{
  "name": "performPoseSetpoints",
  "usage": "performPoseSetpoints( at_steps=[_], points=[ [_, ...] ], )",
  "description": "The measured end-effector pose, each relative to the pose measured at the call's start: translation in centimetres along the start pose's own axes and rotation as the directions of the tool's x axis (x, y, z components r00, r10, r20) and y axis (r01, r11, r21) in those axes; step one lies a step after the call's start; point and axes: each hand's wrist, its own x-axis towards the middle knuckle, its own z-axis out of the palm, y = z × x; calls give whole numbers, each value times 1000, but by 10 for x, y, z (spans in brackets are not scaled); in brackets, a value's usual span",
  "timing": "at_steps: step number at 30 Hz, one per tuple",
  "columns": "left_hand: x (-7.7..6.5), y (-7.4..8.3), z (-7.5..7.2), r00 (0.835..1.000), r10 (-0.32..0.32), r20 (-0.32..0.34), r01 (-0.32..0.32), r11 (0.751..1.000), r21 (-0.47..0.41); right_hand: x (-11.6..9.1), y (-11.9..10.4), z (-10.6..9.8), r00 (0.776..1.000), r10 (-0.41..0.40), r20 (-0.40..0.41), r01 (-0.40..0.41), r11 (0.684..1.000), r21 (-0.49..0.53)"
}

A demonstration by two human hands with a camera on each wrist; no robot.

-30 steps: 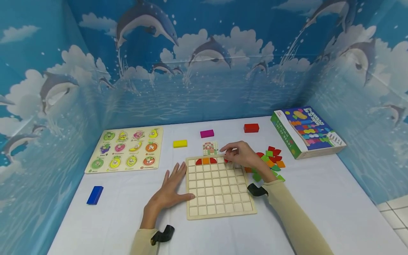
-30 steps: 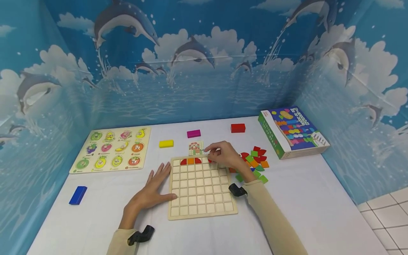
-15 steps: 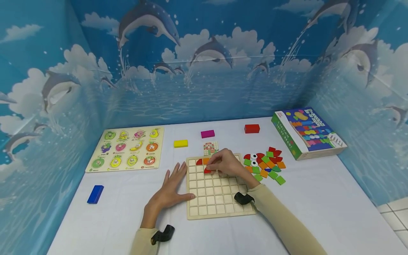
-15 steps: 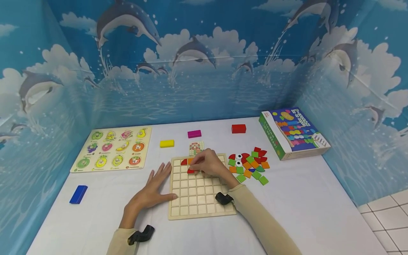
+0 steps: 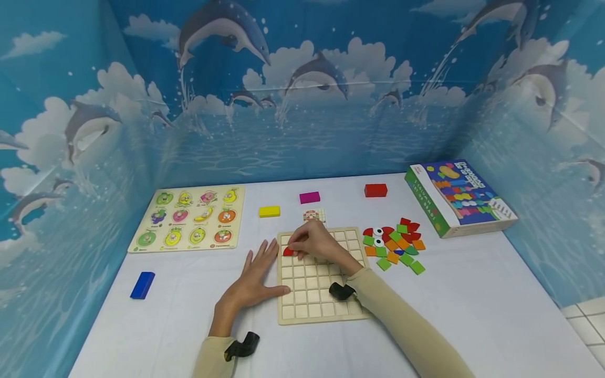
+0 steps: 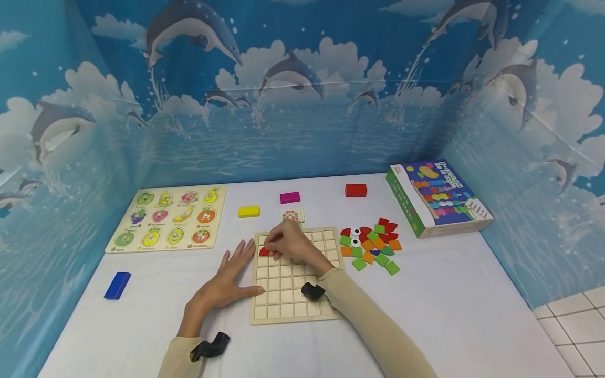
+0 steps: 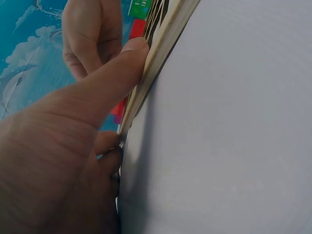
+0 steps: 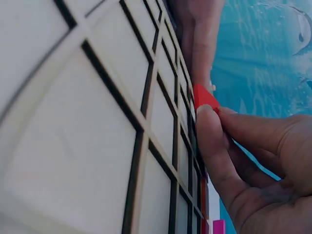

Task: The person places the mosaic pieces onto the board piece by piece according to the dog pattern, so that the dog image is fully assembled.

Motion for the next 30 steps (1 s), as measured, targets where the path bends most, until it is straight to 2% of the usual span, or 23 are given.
performPoseSetpoints(
  at_steps=[6, 13, 21, 25, 30],
  points=[
    [1, 2, 0, 1000, 10, -6, -10, 1000, -8, 10, -1, 5, 1000, 7, -25, -10, 994, -112],
    [1, 2, 1, 1000, 10, -5, -10, 1000, -1, 9, -4, 8, 999, -14, -44, 3, 973, -231],
    [2, 2, 2, 1000, 19, -19, -19, 1000, 4, 7, -6, 10, 996, -10, -85, -14, 962, -272],
    [2, 2, 2, 1000, 7, -13, -7, 1000, 11, 1, -7, -5, 990, -49, -133, 13, 966, -258],
    [1, 3, 3, 1000, -17, -14, 17, 1000, 9, -13, -8, -43, 983, -69, -173, 33, 978, -205]
  ],
)
